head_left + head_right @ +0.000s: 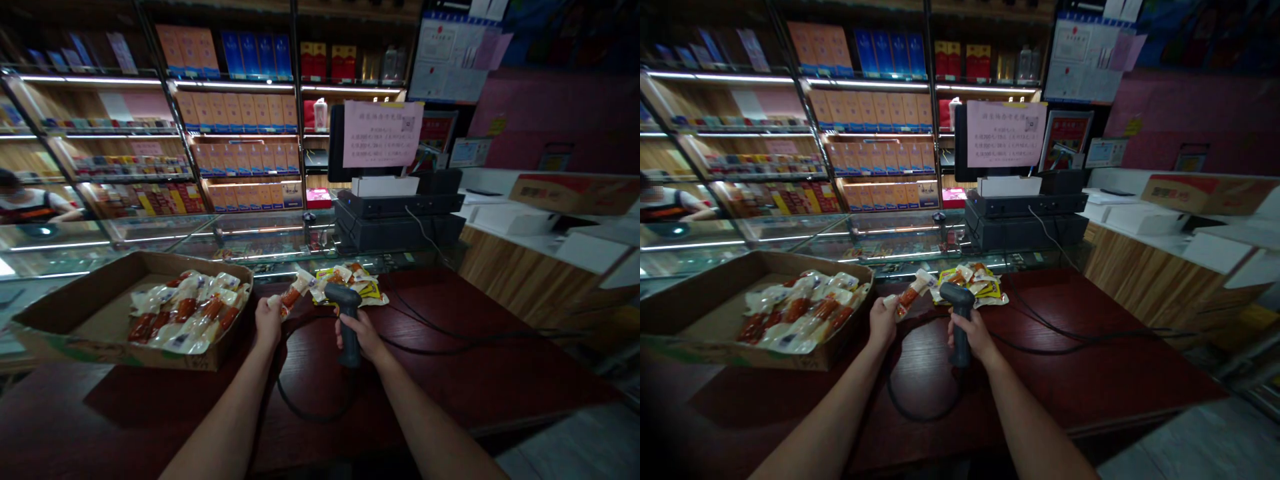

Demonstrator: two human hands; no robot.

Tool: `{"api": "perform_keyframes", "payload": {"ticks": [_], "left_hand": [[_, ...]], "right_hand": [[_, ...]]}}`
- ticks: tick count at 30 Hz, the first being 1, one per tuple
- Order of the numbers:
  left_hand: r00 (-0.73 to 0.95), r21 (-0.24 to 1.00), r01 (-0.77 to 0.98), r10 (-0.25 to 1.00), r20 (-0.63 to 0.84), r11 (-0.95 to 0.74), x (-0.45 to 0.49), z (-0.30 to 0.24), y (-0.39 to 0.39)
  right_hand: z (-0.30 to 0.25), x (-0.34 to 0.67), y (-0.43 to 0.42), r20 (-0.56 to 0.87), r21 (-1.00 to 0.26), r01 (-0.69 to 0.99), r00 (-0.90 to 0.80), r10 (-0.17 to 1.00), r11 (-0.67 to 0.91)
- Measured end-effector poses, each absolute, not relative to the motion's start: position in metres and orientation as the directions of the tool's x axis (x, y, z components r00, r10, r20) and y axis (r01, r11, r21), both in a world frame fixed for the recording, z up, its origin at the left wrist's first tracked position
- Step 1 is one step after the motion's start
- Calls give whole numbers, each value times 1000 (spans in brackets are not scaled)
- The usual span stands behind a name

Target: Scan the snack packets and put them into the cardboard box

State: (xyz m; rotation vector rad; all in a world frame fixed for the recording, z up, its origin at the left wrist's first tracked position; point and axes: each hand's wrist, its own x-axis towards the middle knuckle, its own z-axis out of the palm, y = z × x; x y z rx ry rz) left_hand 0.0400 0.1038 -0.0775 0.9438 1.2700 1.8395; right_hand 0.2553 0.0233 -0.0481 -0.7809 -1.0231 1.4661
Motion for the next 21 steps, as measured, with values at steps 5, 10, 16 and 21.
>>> {"api": "perform_keyframes", "payload": {"ticks": [5,10,16,21], "left_hand": [[-465,954,-57,853,236,-295,40,-85,109],[-450,954,-57,861,238,-293,43,-82,104],[-446,958,-43,864,234,-282,46,-81,103],[-483,962,30,839,251,-271,49,-75,97]], "right_hand": [[-49,256,23,70,-918,-396,-164,984,-1],[-49,256,23,78,-920,-391,-165,983,7],[-50,256,23,78,-924,-383,-157,985,12],[-51,256,24,82,-924,-382,-147,986,20]]}}
